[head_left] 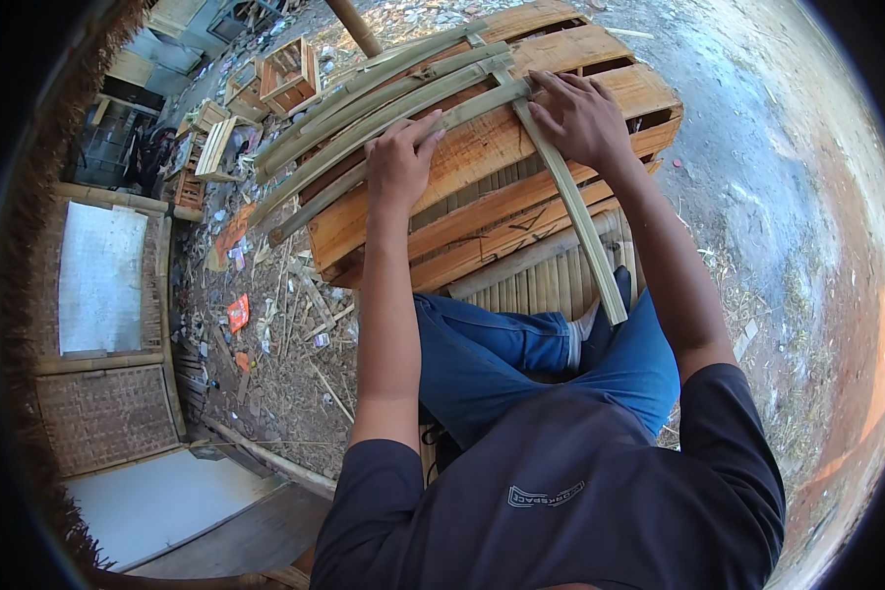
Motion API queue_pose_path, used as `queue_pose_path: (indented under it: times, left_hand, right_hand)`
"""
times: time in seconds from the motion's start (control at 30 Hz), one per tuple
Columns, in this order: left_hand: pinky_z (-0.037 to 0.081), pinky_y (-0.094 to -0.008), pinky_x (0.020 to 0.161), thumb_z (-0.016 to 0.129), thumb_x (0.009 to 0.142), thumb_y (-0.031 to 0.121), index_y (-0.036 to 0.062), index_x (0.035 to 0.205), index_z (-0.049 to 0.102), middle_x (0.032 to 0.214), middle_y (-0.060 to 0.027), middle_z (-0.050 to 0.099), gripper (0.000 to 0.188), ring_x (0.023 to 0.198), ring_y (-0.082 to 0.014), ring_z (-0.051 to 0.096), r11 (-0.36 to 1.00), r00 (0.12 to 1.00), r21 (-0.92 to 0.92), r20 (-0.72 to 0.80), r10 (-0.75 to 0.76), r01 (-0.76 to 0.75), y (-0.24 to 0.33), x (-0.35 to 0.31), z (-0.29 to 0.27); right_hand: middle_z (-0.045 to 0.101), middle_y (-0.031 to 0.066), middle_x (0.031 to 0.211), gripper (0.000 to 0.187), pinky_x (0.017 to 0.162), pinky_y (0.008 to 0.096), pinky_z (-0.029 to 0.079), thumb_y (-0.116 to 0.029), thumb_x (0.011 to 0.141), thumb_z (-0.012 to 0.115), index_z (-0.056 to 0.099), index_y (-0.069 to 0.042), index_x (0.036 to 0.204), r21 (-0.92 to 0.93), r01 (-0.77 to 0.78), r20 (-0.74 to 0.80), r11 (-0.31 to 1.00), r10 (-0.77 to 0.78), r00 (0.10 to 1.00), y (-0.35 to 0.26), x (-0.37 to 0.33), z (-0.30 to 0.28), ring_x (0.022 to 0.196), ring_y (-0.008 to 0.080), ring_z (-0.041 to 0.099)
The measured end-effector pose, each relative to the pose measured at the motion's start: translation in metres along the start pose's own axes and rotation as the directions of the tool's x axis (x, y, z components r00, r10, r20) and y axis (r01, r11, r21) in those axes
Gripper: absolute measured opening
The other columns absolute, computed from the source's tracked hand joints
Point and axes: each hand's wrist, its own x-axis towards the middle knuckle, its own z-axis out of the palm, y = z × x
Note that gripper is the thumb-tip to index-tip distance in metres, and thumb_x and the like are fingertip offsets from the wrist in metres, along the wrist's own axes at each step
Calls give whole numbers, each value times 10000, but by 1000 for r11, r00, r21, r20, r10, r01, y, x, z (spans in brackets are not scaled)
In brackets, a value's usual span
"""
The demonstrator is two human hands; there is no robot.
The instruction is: The person weaves thin bamboo strips across the top of a wooden crate and then uses a bamboo tube to press and secure the strips in place.
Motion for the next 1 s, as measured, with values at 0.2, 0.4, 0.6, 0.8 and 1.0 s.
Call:
queue_pose_path:
  times: [0.2,0.4,0.6,0.8,1.0]
  left_hand:
    - [455,-427,891,692,975,325,246,1272,740,1050,-57,740,311,960,-288,687,1000,1000,-15,9,-4,5,0,0,0]
    - [452,-428,876,691,978,306,245,1277,739,1047,-59,731,309,949,-292,682,1000,1000,-15,17,-25,25,5,-1,-2]
    - [466,-438,851,691,979,285,229,1275,740,1039,-67,730,305,937,-306,681,1000,1000,-4,2,4,-4,4,0,-3]
    - [478,-430,823,696,975,279,219,1257,749,1023,-79,734,294,916,-319,687,1000,1000,-22,-13,9,-9,3,0,-2]
    - [526,-458,772,712,958,261,204,1248,750,989,-106,730,298,861,-346,691,999,999,-24,-32,39,-40,2,1,-2]
  right_hand:
    - [608,71,1474,565,1199,434,340,-505,1024,483,527,-209,1503,-7,-2,-19,1000,2,1000,-1,-1,-1,1415,260,505]
    - [615,78,1463,573,1194,430,346,-497,1019,518,537,-190,1503,-5,-2,-23,1000,2,1000,-3,-1,-3,1407,263,510]
    - [598,89,1483,592,1195,426,344,-499,1032,477,502,-189,1536,-28,6,-4,1000,-6,1000,-3,0,-1,1414,276,502]
    - [580,93,1502,605,1200,431,335,-500,1042,449,466,-190,1561,-41,13,17,999,-13,1000,-2,-1,-1,1422,286,493]
    - [566,108,1513,621,1208,454,317,-503,1052,427,415,-196,1592,-57,17,42,998,-15,999,-4,0,-1,1429,301,485]
